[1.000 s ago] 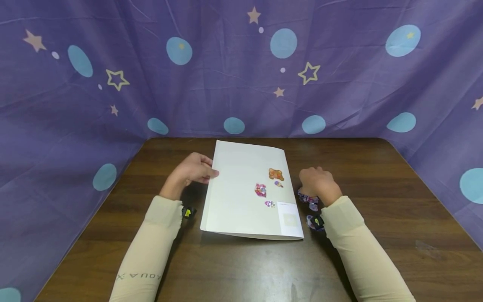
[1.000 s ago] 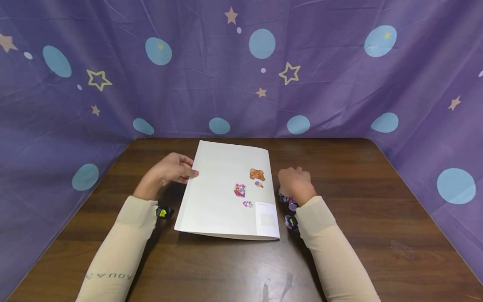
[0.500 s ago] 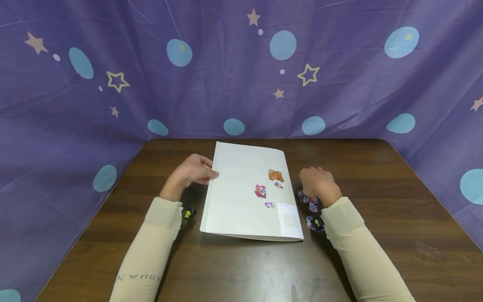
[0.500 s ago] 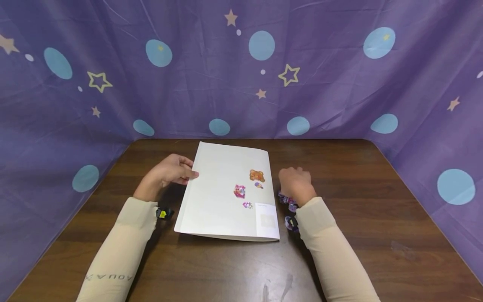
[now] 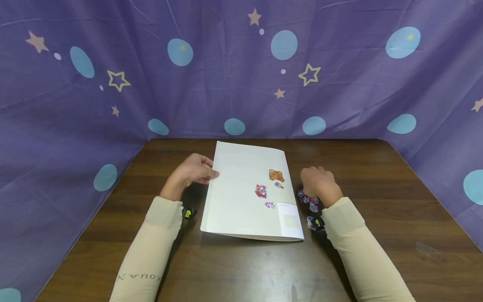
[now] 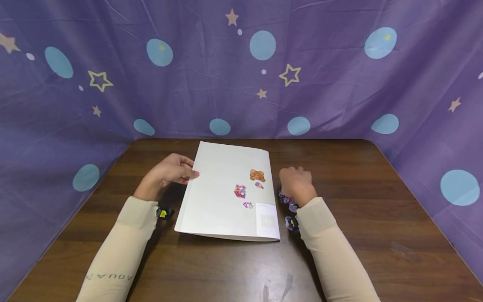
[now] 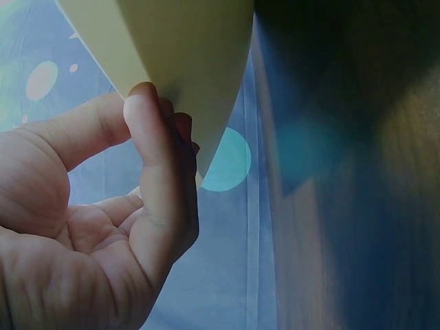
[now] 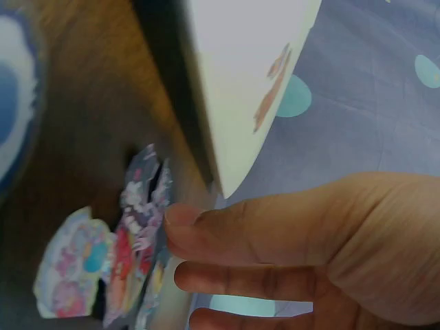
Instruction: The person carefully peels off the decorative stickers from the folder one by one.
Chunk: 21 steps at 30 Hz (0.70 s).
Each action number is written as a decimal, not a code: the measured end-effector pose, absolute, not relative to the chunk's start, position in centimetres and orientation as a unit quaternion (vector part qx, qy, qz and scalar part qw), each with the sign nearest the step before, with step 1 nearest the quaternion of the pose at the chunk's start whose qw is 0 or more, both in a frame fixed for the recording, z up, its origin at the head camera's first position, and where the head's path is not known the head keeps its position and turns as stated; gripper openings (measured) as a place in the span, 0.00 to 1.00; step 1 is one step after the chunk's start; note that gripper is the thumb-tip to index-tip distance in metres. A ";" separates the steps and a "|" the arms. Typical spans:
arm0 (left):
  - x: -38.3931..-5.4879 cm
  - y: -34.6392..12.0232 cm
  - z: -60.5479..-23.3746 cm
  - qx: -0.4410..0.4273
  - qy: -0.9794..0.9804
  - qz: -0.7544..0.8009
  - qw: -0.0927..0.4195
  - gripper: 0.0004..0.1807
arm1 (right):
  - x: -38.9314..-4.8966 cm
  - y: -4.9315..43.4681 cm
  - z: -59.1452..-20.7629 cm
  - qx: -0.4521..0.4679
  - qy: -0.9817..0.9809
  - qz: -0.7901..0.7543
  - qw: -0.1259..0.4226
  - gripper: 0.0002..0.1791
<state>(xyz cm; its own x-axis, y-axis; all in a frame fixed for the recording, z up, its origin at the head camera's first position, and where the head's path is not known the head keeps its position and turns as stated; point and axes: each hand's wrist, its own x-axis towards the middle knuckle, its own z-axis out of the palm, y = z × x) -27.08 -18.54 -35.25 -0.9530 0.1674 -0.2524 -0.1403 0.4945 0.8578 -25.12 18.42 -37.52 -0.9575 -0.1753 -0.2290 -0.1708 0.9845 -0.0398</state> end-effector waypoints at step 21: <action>-27.2 -18.4 -35.3 0.006 0.854 0.497 0.152 0.30 | -21.8 15.2 -34.9 -0.209 0.977 -0.011 0.047 0.06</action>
<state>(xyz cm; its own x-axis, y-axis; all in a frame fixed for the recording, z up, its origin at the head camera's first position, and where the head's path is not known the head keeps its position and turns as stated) -27.23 -18.45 -35.35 -0.9537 0.1620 -0.2534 -0.1402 0.5058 0.8512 -21.82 15.15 -34.94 -0.9084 -0.4091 -0.0865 -0.4070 0.9125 -0.0412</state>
